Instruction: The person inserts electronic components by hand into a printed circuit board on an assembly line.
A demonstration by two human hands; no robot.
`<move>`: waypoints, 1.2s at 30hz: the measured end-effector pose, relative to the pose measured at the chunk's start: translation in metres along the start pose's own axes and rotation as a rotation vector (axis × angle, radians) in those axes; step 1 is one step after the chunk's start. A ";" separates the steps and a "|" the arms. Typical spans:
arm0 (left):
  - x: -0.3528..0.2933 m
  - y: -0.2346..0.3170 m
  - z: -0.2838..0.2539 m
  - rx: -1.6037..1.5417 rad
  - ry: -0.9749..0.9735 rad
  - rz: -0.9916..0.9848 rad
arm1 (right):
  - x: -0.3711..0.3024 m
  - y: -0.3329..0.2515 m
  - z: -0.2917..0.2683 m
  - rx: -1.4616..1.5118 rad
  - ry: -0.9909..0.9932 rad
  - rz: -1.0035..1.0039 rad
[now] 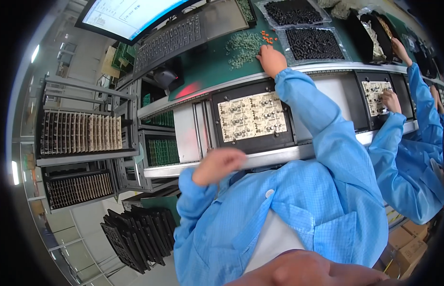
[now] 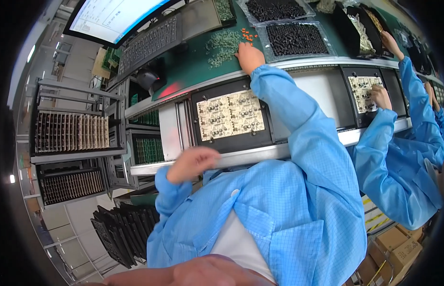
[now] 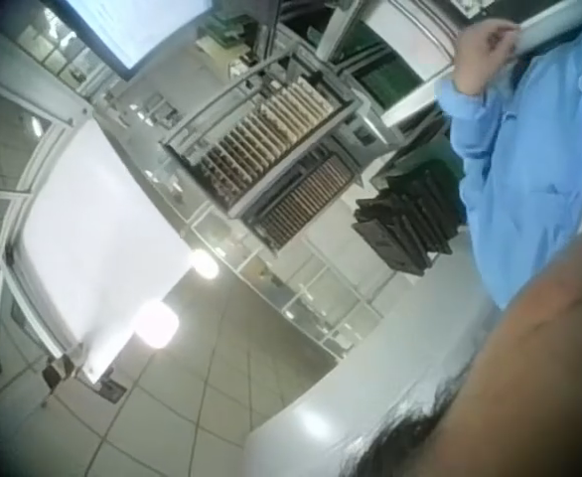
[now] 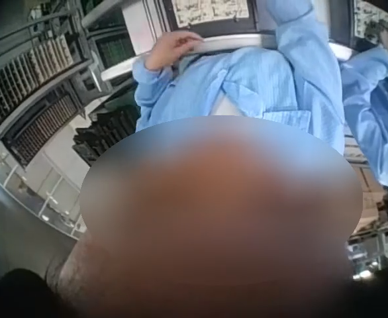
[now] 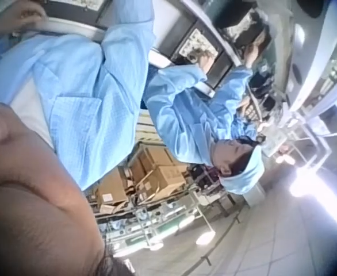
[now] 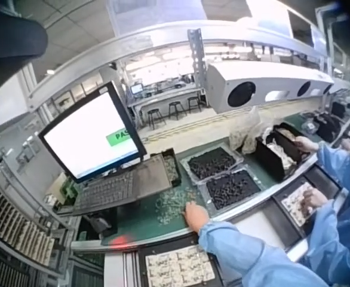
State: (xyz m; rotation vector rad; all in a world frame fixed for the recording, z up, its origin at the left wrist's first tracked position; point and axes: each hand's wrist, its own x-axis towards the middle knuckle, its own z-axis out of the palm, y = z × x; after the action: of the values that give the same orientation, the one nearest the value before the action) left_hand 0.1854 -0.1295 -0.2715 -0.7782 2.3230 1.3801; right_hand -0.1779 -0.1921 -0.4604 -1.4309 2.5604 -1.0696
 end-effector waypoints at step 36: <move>0.289 -0.042 -0.135 0.611 0.959 0.733 | 0.017 0.014 -0.012 0.636 -0.112 0.283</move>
State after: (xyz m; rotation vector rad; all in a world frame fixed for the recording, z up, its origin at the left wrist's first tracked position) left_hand -0.0198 -0.3469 -0.3897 -0.4212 3.7570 0.3263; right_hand -0.2018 -0.1938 -0.4543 -0.9068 1.9824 -1.5035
